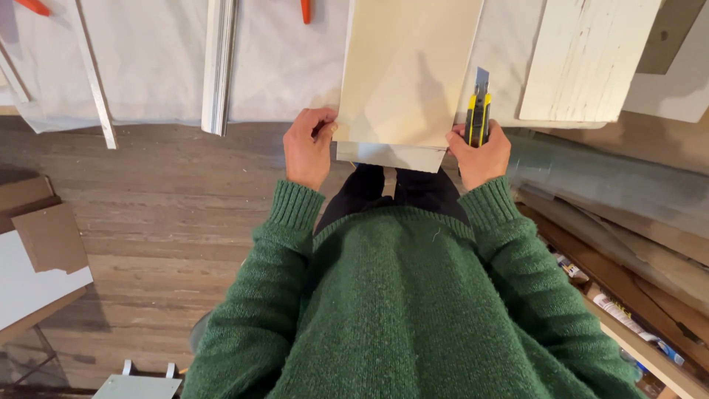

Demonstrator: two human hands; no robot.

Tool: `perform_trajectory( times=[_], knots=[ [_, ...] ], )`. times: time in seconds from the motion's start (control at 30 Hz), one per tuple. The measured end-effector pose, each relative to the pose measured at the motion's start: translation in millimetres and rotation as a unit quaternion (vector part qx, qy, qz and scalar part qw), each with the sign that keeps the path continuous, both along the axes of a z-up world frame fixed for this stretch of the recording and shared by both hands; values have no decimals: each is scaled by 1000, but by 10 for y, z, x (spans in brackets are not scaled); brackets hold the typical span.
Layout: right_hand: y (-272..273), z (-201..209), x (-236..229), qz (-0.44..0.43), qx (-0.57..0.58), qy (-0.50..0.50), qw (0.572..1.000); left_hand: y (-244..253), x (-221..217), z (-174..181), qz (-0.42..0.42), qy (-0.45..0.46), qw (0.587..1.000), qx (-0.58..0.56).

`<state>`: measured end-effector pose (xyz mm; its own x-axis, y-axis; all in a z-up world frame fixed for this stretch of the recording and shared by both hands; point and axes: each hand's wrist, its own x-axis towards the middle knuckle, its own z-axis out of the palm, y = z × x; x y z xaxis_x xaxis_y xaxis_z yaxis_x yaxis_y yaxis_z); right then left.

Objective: Cutting a piece of mat board to size using a utility knife and a straight edge guide.

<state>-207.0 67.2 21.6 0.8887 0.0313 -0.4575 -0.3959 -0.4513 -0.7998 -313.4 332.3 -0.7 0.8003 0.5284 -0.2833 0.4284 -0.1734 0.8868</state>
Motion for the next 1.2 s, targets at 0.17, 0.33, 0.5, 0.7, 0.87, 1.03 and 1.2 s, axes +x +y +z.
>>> perform_trajectory(
  times=[0.17, 0.33, 0.5, 0.7, 0.87, 1.03, 1.2],
  knots=[
    [9, 32, 19, 10, -28, 0, 1000, 2, 7, -87, 36, 42, 998, -35],
    [15, 18, 43, 4, -14, 7, 1000, 7, 68, -142, 71, 61, 994, -58],
    [5, -21, 48, -3, 3, 7, 1000, -10, 170, 1, 118, 103, 982, -105],
    [9, 14, 65, 11, -8, 8, 1000, -44, 81, -32, 133, 62, 987, -69],
    [-22, -23, 64, 15, -8, 14, 1000, -42, 17, -104, 131, 39, 990, -30],
    [-39, -61, 53, 14, -4, 13, 1000, -61, -69, -81, 168, 49, 979, -99],
    [-28, -53, 53, 0, 19, 21, 1000, -90, -355, -385, 132, 11, 972, -195]
  ],
)
